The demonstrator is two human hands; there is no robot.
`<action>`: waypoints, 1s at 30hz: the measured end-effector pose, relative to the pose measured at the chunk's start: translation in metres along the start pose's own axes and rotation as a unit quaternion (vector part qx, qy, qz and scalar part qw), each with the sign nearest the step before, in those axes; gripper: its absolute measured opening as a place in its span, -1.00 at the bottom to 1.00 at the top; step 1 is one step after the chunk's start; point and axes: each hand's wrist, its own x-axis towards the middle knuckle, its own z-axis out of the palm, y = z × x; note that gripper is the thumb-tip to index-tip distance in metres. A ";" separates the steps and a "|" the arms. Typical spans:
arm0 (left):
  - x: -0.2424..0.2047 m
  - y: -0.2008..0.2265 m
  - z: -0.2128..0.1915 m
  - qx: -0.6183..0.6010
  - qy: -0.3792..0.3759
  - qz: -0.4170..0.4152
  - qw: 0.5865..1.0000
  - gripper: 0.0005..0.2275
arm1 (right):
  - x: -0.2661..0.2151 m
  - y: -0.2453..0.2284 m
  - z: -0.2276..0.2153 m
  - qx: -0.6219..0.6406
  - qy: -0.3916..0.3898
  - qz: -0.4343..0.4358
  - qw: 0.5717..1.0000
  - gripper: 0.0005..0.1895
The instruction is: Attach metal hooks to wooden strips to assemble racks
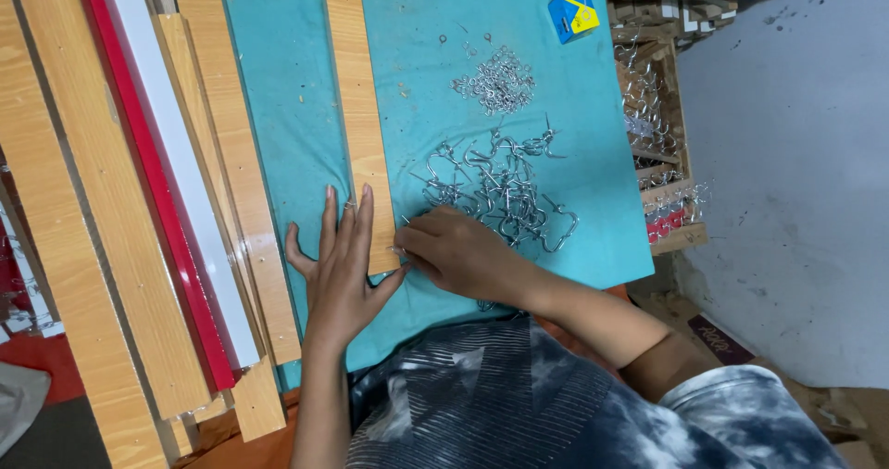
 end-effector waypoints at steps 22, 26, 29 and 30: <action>-0.004 -0.002 0.003 0.014 -0.020 -0.010 1.000 0.03 | 0.034 0.013 -0.049 0.133 -0.138 -0.039 0.981 -0.66; 0.000 0.000 0.001 -0.007 0.000 -0.012 1.000 -0.03 | 0.048 0.061 -0.086 0.057 -0.092 0.005 0.994 -0.77; -0.001 0.000 0.000 -0.010 -0.003 -0.017 1.000 -0.04 | 0.044 0.090 -0.071 -0.080 -0.081 -0.013 0.993 -0.75; 0.000 0.000 -0.001 -0.010 -0.005 -0.019 1.000 -0.03 | 0.043 0.097 -0.064 -0.120 -0.081 -0.028 0.989 -0.74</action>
